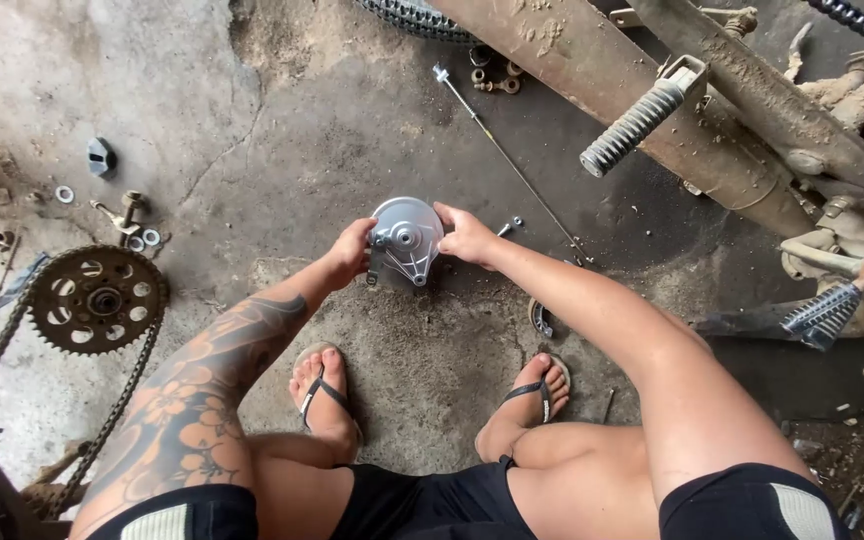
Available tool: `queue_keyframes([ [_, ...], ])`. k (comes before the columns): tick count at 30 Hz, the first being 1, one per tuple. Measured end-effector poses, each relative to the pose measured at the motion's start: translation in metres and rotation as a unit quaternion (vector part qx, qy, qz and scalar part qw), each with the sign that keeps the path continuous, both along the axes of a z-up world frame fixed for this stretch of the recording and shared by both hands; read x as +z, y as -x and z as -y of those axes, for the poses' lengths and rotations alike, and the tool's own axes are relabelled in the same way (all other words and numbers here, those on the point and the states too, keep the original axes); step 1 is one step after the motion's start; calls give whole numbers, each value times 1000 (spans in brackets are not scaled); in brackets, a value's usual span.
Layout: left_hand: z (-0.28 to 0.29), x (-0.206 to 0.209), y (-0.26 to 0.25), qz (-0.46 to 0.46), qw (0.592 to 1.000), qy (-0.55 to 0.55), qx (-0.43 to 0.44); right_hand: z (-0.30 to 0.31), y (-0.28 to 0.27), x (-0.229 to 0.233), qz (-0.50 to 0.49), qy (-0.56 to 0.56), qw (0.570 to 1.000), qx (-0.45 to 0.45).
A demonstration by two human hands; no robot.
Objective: The person sits on the floor and uses a screwdriver and pliers to adjust a circular metal motorcycle brake component. They tighten a screw, manipulate a small metal piece with pliers, and later work on a long metal rod connected to the assembly.
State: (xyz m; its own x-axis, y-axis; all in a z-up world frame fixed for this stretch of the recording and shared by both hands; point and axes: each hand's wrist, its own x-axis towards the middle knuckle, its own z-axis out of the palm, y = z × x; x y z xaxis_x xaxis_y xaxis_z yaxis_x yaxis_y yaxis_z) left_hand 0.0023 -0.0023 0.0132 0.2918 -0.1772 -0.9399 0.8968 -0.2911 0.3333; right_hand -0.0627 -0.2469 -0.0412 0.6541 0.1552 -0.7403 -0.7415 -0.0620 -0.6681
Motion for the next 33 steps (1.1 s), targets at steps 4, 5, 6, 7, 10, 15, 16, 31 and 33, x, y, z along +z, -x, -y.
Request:
queue_keyframes([
  [4,-10,-33,4,8,1000,10,5,-2,-7,28,-5,4,1000,-10],
  [5,-14,-41,2,22,1000,16,-11,-3,-10,47,-9,-4,1000,-21],
  [6,-18,-49,9,30,999,22,-25,-4,-7,66,-17,-12,999,-30],
  [7,-20,-44,13,26,999,23,-24,1,-1,75,-22,-11,999,-29],
  [10,-23,-31,4,41,998,21,-36,25,4,92,5,45,998,41],
  [15,-17,53,-16,351,907,-119,-198,75,59,161,166,159,973,38],
  [16,5,67,-7,362,902,-101,-212,75,65,182,169,175,970,18],
  [31,166,161,136,-94,978,176,54,77,136,140,438,217,844,-223],
  [33,177,153,134,97,969,225,-38,68,134,117,284,-99,832,-466],
])
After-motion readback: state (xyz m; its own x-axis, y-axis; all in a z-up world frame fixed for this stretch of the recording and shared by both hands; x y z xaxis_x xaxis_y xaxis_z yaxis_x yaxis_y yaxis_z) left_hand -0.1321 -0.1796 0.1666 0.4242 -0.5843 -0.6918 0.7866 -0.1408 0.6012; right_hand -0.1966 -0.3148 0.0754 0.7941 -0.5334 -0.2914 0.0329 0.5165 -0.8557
